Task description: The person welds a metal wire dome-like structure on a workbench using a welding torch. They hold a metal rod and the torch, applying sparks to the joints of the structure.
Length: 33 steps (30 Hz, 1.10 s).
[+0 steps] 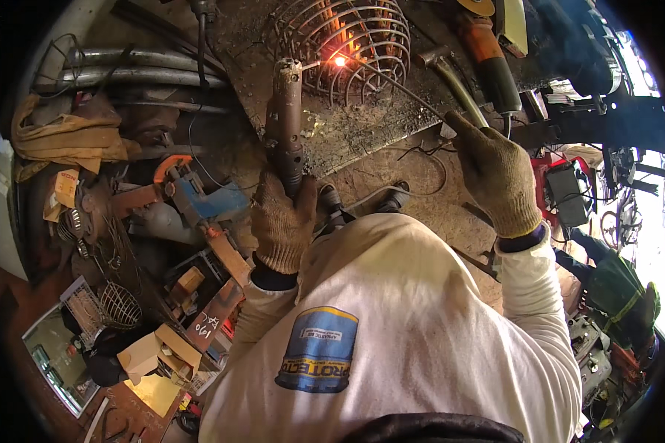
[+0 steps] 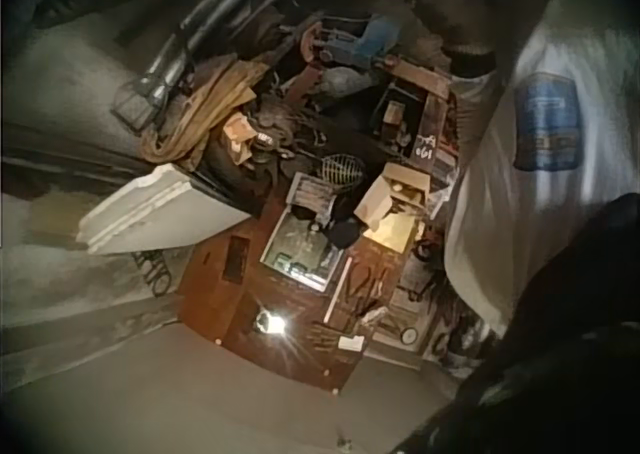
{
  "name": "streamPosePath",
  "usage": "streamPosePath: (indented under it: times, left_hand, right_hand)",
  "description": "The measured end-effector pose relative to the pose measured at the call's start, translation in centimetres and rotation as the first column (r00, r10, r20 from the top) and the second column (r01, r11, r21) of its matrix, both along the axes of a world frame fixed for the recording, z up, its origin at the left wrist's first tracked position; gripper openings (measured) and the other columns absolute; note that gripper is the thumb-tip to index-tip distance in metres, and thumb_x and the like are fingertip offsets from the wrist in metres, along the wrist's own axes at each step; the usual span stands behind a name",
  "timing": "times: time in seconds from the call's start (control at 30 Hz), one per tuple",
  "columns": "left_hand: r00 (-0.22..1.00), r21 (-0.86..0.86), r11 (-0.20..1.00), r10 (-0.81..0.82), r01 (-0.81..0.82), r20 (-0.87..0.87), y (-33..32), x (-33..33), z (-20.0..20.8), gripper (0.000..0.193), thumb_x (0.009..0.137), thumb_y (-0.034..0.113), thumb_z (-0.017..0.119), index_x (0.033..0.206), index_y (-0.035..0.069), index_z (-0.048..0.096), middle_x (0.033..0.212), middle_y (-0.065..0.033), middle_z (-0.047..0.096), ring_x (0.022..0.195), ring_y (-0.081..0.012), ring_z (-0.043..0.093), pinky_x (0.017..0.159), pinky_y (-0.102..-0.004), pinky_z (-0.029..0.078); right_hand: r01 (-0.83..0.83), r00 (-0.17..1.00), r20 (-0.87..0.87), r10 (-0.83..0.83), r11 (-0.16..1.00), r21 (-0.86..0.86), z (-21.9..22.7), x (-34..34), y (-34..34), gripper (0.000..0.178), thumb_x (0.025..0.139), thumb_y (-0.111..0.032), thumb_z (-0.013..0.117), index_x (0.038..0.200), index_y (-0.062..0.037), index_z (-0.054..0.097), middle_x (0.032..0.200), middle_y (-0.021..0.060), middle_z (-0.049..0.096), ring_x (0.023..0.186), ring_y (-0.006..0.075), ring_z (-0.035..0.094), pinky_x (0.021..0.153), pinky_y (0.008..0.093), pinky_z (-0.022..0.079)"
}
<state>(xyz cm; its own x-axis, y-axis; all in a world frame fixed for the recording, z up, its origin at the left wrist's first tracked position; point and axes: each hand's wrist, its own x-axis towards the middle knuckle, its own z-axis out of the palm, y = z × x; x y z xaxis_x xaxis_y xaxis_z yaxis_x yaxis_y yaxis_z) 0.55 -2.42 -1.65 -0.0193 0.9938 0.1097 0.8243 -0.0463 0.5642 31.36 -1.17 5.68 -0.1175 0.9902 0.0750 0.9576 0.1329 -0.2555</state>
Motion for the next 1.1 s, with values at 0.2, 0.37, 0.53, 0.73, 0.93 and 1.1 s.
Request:
streamPosePath:
  times: [0.2,0.37,0.53,0.73,0.93,1.1]
  left_hand:
    - [0.999,0.135,0.99,-0.042,0.043,-0.014,-0.1,-0.4,-0.8,0.056,0.089,0.019,0.075,0.135,-0.006,0.054,0.107,-0.0265,0.069,0.092,-0.04,0.071,0.08,-0.0445,0.056]
    - [0.989,0.131,0.991,-0.033,0.014,0.144,0.0,-0.6,-0.6,0.053,0.087,0.017,0.076,0.131,-0.005,0.057,0.102,-0.0239,0.071,0.085,-0.035,0.073,0.078,-0.0424,0.057]
    - [0.998,0.12,0.993,0.004,0.003,-0.056,-0.6,-1.6,-1.2,0.039,0.087,0.027,0.078,0.112,0.002,0.061,0.096,-0.0194,0.069,0.079,-0.0364,0.069,0.069,-0.0458,0.055]
    - [0.991,0.277,0.958,-0.045,0.078,-0.124,-1.2,-1.8,-1.8,0.041,0.085,0.022,0.081,0.115,0.0,0.065,0.094,-0.0196,0.07,0.077,-0.0317,0.071,0.068,-0.0439,0.056]
    - [0.961,0.031,0.994,0.096,-0.107,0.259,-1.7,-0.5,0.7,0.038,0.088,0.018,0.077,0.118,-0.001,0.062,0.092,-0.0143,0.071,0.079,-0.0255,0.069,0.074,-0.0411,0.055]
    - [0.95,0.043,0.998,0.02,-0.035,0.311,-1.2,-0.4,1.1,0.035,0.092,0.017,0.075,0.119,0.0,0.061,0.091,-0.0095,0.07,0.074,-0.0174,0.067,0.069,-0.0356,0.055]
  right_hand:
    - [-0.001,1.0,-0.026,0.001,1.0,-0.01,0.3,0.0,-0.1,0.04,0.095,-0.017,0.061,0.134,-0.0221,0.066,0.095,0.0142,0.072,0.081,0.0355,0.072,0.068,0.0458,0.058]
    - [0.001,1.0,-0.011,-0.001,1.0,-0.007,0.9,-0.1,-0.1,0.039,0.095,-0.018,0.06,0.134,-0.0219,0.065,0.101,0.0142,0.073,0.085,0.0354,0.073,0.069,0.0457,0.059]
    - [-0.011,0.999,0.032,0.012,1.0,-0.023,2.1,-0.6,-0.1,0.039,0.097,-0.014,0.059,0.135,-0.0182,0.065,0.091,0.0152,0.071,0.082,0.0368,0.071,0.07,0.0459,0.056]
    - [0.02,0.986,-0.163,-0.044,0.99,-0.142,5.4,1.4,-2.5,0.033,0.098,-0.011,0.062,0.13,-0.0105,0.07,0.104,0.0213,0.074,0.09,0.0328,0.074,0.078,0.0403,0.057]
    - [0.359,0.893,-0.265,-0.363,0.931,-0.066,1.0,5.8,-1.0,0.035,0.1,-0.018,0.062,0.133,-0.0113,0.069,0.111,0.0214,0.074,0.101,0.0242,0.074,0.09,0.0349,0.055]
    - [0.368,0.924,-0.052,-0.38,0.917,-0.151,-4.1,5.5,6.2,0.04,0.098,-0.026,0.056,0.137,-0.0218,0.065,0.118,0.0203,0.071,0.112,0.0378,0.068,0.095,0.0467,0.054]
